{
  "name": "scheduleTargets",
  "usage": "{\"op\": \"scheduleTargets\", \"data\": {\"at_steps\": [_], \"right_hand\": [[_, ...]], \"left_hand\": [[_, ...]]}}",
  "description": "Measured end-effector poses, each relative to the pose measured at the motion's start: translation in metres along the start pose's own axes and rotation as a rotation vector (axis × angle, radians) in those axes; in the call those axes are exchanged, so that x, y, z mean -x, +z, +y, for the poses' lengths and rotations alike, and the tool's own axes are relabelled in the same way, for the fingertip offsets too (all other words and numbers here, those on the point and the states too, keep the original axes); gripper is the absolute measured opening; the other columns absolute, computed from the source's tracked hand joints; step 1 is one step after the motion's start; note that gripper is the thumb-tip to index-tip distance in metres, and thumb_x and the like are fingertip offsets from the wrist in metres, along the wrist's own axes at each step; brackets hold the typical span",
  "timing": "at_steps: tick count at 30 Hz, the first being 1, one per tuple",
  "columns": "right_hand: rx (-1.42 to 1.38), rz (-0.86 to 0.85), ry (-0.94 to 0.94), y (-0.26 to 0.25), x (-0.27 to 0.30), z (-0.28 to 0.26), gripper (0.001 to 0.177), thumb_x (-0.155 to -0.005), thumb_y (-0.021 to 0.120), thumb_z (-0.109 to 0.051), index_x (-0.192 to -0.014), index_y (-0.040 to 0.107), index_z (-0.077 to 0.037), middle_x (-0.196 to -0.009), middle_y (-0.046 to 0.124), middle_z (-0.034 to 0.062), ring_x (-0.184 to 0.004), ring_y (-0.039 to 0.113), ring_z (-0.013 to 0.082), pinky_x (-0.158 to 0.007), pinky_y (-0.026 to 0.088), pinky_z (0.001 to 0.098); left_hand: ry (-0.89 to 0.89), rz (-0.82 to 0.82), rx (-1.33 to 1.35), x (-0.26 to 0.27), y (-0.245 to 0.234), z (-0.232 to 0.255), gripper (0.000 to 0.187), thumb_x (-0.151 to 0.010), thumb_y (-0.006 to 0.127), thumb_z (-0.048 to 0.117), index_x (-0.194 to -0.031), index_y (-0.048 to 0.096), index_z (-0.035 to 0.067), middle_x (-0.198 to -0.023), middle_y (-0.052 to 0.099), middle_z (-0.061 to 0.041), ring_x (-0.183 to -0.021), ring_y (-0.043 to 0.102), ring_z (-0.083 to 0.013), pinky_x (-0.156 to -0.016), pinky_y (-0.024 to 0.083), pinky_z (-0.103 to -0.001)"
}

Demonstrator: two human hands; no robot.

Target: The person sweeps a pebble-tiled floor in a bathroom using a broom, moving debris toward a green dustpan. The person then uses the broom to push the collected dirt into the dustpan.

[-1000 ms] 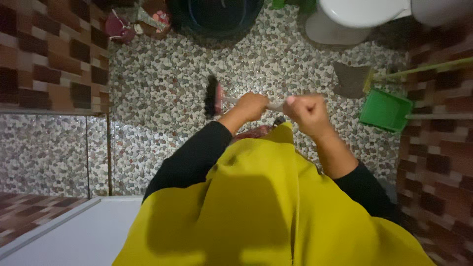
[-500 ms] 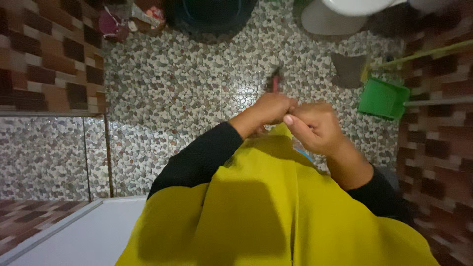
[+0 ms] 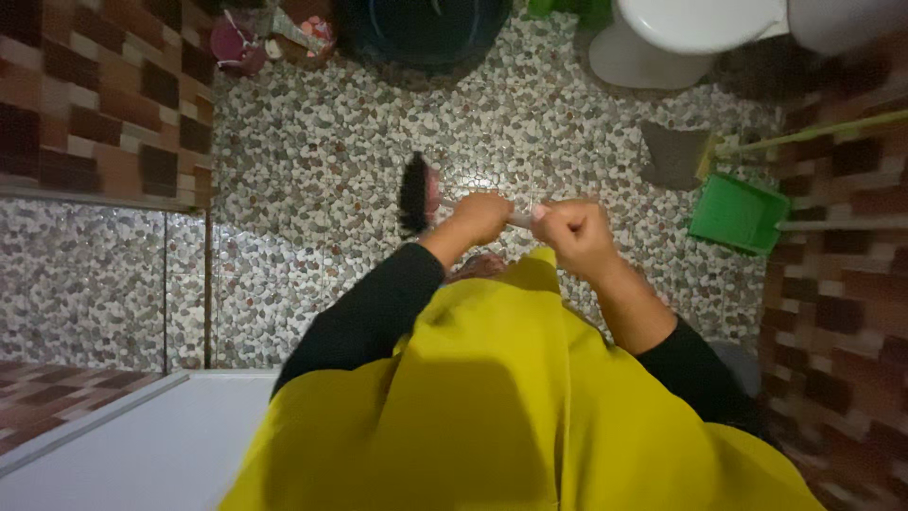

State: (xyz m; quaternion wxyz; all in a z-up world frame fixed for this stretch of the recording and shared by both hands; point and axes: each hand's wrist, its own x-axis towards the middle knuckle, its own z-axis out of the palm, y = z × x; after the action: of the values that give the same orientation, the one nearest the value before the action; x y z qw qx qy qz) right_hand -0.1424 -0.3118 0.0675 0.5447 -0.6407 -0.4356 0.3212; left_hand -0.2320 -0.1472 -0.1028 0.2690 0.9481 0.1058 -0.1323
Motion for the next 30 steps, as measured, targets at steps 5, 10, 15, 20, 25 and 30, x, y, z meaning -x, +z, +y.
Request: {"op": "scheduleTargets", "data": {"at_steps": [5, 10, 15, 20, 25, 30], "right_hand": [[0.328, 0.015, 0.036, -0.008, 0.022, 0.006, 0.042, -0.102, 0.065, -0.018, -0.067, 0.056, 0.001, -0.055, 0.046, 0.0098, -0.048, 0.042, 0.0162, -0.048, 0.037, 0.0352], [0.374, -0.024, -0.121, -0.022, 0.030, -0.038, 0.038, -0.101, 0.066, -0.017, -0.068, 0.058, 0.000, -0.057, 0.049, 0.0125, -0.049, 0.046, 0.0192, -0.049, 0.038, 0.0358], [0.301, -0.101, -0.267, -0.048, 0.043, -0.099, 0.037, -0.101, 0.062, -0.012, -0.066, 0.056, -0.001, -0.056, 0.048, 0.0091, -0.048, 0.047, 0.0175, -0.049, 0.035, 0.0363], [0.053, -0.195, -0.236, -0.062, 0.056, -0.117, 0.042, -0.104, 0.057, -0.013, -0.064, 0.048, -0.001, -0.057, 0.045, 0.0057, -0.049, 0.039, 0.0144, -0.050, 0.031, 0.0342], [-0.221, -0.206, -0.193, -0.055, 0.056, -0.072, 0.048, -0.109, 0.054, -0.013, -0.064, 0.040, -0.002, -0.061, 0.046, 0.0028, -0.055, 0.039, 0.0119, -0.053, 0.034, 0.0321], [-0.229, -0.168, -0.046, -0.051, 0.064, -0.012, 0.053, -0.108, 0.056, -0.014, -0.060, 0.036, -0.004, -0.056, 0.042, -0.0008, -0.053, 0.033, 0.0098, -0.050, 0.029, 0.0320]], "left_hand": [[-0.065, -0.078, 0.740, -0.039, 0.058, 0.039, 0.032, -0.091, 0.062, 0.036, -0.096, 0.072, 0.006, -0.093, 0.075, -0.019, -0.083, 0.070, -0.0384, -0.070, 0.052, -0.047], [0.310, 0.011, 0.460, -0.044, 0.035, 0.084, 0.032, -0.083, 0.065, 0.040, -0.097, 0.074, 0.012, -0.094, 0.076, -0.014, -0.083, 0.072, -0.0348, -0.070, 0.053, -0.045], [0.144, -0.005, 0.273, 0.000, -0.046, 0.132, 0.028, -0.086, 0.065, 0.039, -0.097, 0.074, 0.015, -0.094, 0.075, -0.014, -0.089, 0.071, -0.0374, -0.073, 0.055, -0.050], [0.044, 0.072, 0.015, 0.054, -0.072, 0.134, 0.017, -0.085, 0.064, 0.023, -0.094, 0.076, 0.016, -0.094, 0.076, -0.015, -0.090, 0.072, -0.0390, -0.076, 0.055, -0.054], [-0.129, 0.073, -0.148, 0.062, -0.038, 0.092, 0.016, -0.085, 0.064, 0.016, -0.092, 0.078, 0.014, -0.096, 0.076, -0.017, -0.091, 0.073, -0.0390, -0.078, 0.056, -0.053], [-0.159, 0.072, 0.005, 0.030, 0.021, 0.075, 0.018, -0.086, 0.063, 0.018, -0.096, 0.078, 0.013, -0.097, 0.075, -0.019, -0.092, 0.071, -0.0415, -0.079, 0.056, -0.054]]}}
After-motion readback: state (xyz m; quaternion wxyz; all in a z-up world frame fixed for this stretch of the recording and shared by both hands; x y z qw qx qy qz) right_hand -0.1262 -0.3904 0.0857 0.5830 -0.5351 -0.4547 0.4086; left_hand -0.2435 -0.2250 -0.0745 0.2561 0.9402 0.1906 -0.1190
